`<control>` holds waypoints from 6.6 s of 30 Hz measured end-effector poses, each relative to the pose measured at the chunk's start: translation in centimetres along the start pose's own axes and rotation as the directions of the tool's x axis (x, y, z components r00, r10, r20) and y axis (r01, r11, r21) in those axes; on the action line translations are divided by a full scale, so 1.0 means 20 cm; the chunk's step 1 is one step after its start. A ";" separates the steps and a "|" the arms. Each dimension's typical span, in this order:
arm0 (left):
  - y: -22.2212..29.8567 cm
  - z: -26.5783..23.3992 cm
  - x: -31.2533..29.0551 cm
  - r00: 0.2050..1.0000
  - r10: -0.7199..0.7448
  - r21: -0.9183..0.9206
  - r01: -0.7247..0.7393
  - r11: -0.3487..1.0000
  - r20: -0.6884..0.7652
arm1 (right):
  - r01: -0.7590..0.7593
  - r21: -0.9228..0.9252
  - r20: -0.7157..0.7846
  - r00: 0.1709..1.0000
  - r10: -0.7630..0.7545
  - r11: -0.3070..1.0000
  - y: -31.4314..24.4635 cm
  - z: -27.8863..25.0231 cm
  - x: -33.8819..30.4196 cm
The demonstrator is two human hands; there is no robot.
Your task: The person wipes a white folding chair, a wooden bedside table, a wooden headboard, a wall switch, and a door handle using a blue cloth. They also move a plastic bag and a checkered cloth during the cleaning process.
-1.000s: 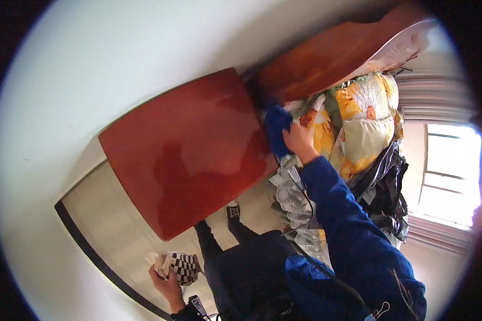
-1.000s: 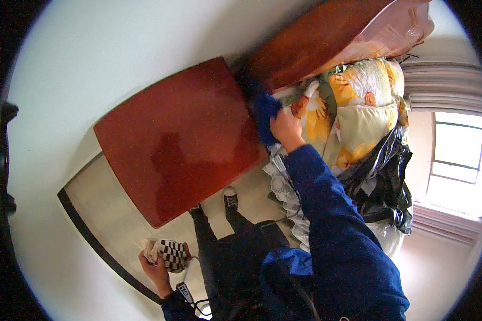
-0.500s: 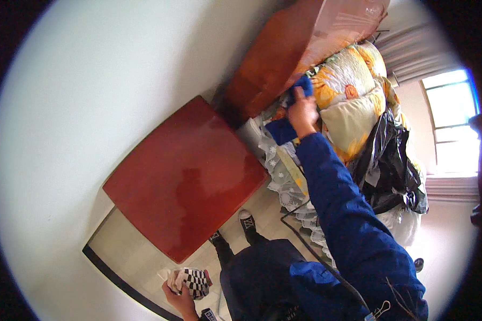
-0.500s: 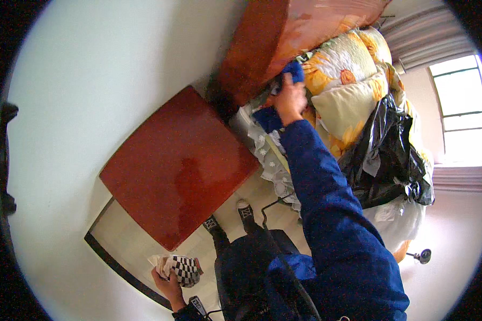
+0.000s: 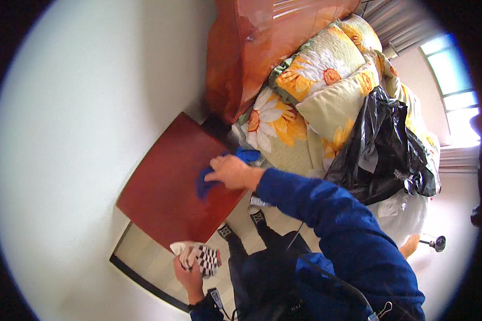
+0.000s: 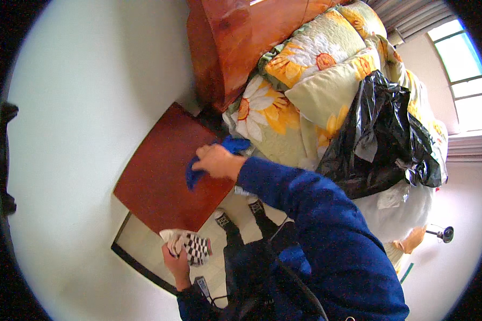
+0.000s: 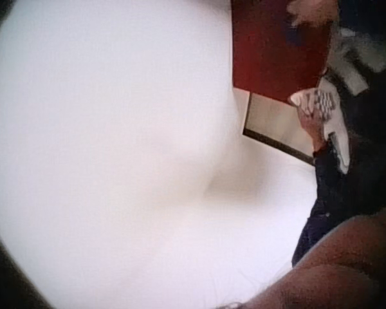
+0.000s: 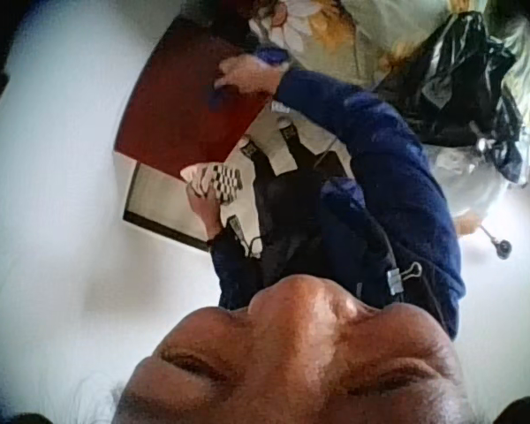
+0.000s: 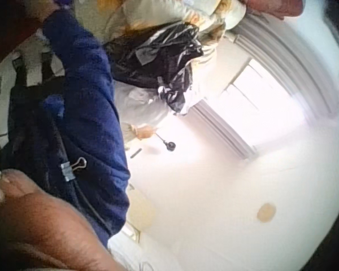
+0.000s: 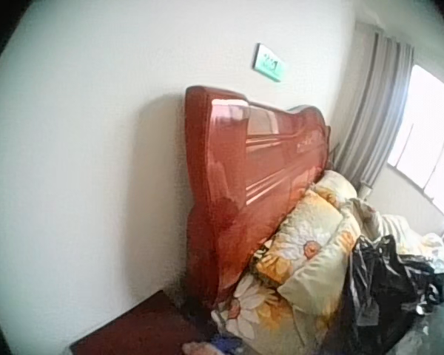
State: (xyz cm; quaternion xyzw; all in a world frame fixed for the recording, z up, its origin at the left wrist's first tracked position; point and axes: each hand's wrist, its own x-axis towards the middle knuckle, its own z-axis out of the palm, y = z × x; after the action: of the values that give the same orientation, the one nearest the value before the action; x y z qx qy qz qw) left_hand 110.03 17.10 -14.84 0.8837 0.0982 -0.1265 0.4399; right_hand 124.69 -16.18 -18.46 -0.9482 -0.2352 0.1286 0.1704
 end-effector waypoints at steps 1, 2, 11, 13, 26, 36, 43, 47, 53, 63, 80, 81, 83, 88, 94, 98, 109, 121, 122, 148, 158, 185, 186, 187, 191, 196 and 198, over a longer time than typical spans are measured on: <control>0.05 -0.02 0.01 1.000 0.023 -0.015 -0.023 1.000 0.002 | 0.068 0.052 -0.095 0.993 -0.063 0.996 -0.12 -0.01 -0.04; 0.09 -0.05 0.03 0.997 0.075 -0.043 -0.075 0.996 -0.015 | 0.043 0.124 -0.166 0.986 -0.022 0.991 -0.24 -0.03 -0.10; 0.28 -0.04 0.44 0.998 -0.014 -0.549 0.046 0.834 0.061 | -0.621 0.549 0.136 0.727 0.674 0.559 -0.53 -0.19 -0.92; 0.36 -0.01 0.54 0.993 -0.062 -0.586 0.109 0.803 0.099 | -0.685 0.504 0.157 0.672 0.724 0.526 -0.52 -0.23 -1.01; -0.01 -0.03 0.94 0.999 0.033 -0.098 -0.030 0.995 0.036 | -0.367 0.878 -0.045 0.578 0.815 0.308 -0.49 -0.62 -1.24; 0.52 -0.13 0.83 0.992 0.124 -0.092 -0.124 0.988 0.001 | -0.081 0.885 -0.430 0.232 0.873 0.458 0.06 -1.20 -1.27; 1.52 0.26 0.95 0.881 0.465 -0.120 -0.454 0.883 0.090 | -0.097 0.688 -0.721 0.024 0.693 0.719 0.92 -1.80 -1.21; 2.03 0.53 1.14 0.846 0.530 0.066 -0.534 0.843 0.061 | -0.227 0.642 -0.760 -0.070 0.646 0.732 1.36 -2.18 -1.15; 2.36 0.73 1.30 0.833 0.545 -0.004 -0.548 0.837 -0.093 | -0.252 0.650 -0.759 -0.236 0.606 0.717 1.88 -2.63 -1.11; 2.52 0.72 1.21 0.845 0.533 -0.240 -0.525 0.817 -0.036 | -0.033 0.627 -0.737 -0.349 0.579 0.779 2.47 -2.80 -1.08; 2.41 0.70 1.26 0.788 0.613 0.071 -0.610 0.789 -0.054 | 0.099 0.639 -0.767 0.003 0.642 0.763 1.16 -2.41 -1.37; 2.41 0.70 1.26 0.786 0.612 0.142 -0.597 0.789 -0.093 | 0.066 0.655 -0.755 0.011 0.655 0.753 1.05 -2.40 -1.39; 2.40 0.69 1.25 0.794 0.600 0.160 -0.582 0.797 -0.098 | -0.050 0.638 -0.769 -0.014 0.639 0.768 0.85 -2.32 -1.42; 2.43 0.67 1.21 0.871 0.488 0.266 -0.459 0.848 -0.053 | -0.052 0.724 -0.690 -0.071 0.720 0.688 0.57 -2.17 -1.40; 2.41 0.67 1.23 0.855 0.515 0.261 -0.484 0.835 -0.059 | 0.030 0.765 -0.641 -0.064 0.765 0.644 0.47 -2.18 -1.43; 2.40 0.69 1.25 0.827 0.556 0.281 -0.516 0.809 -0.082 | -0.038 0.755 -0.656 -0.044 0.754 0.655 0.49 -2.25 -1.50; 2.37 0.70 1.27 0.800 0.581 0.131 -0.566 0.814 -0.152 | -0.223 0.656 -0.754 -0.197 0.626 0.721 1.14 -2.68 -1.58; 2.60 0.85 1.38 0.650 0.760 0.355 -0.704 0.615 -0.027 | -0.416 0.597 -0.786 -0.475 0.396 0.686 3.08 -3.53 -1.31; 2.67 0.91 1.40 0.740 0.672 0.268 -0.642 0.718 -0.029 | -0.461 0.612 -0.784 -0.462 0.414 0.643 3.19 -3.62 -1.29; 3.01 1.04 1.30 0.977 0.214 -0.148 -0.213 0.966 -0.010 | -0.894 -0.069 -0.816 0.306 0.490 0.443 2.96 -3.70 -0.65; 2.33 0.70 1.26 0.853 0.519 -0.082 -0.514 0.854 0.063 | -0.778 -0.285 -0.676 0.578 0.458 0.560 1.82 -2.98 -0.26; 2.28 0.78 1.29 0.816 0.554 0.218 -0.517 0.828 -0.167 | -0.560 -0.482 -0.717 0.694 0.064 0.675 0.38 -2.44 0.18; 2.27 0.79 1.30 0.807 0.566 0.214 -0.530 0.821 -0.171 | -0.556 -0.508 -0.719 0.694 0.032 0.657 0.33 -2.42 0.18; 2.26 0.80 1.32 0.795 0.580 0.208 -0.546 0.811 -0.175 | -0.556 -0.535 -0.722 0.692 -0.002 0.636 0.28 -2.41 0.18; 2.19 0.85 1.42 0.748 0.642 0.226 -0.605 0.763 -0.165 | -0.445 -0.626 -0.677 0.718 -0.162 0.640 0.11 -2.33 0.24; 2.11 0.85 1.49 0.800 0.599 0.286 -0.570 0.771 -0.020 | -0.268 -0.329 -0.742 0.666 -0.073 0.905 0.07 -2.29 0.24; 2.10 0.85 1.50 0.791 0.611 0.303 -0.590 0.748 0.032 | -0.006 -0.162 -0.674 0.731 -0.106 0.987 0.06 -2.28 0.20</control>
State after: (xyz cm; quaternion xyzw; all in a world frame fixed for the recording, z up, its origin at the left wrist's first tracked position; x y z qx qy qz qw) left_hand 148.20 -19.57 -2.48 0.9277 -0.1961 0.0387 0.3155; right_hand 143.41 -27.11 21.90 -0.9330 -0.1912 -0.2499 0.1748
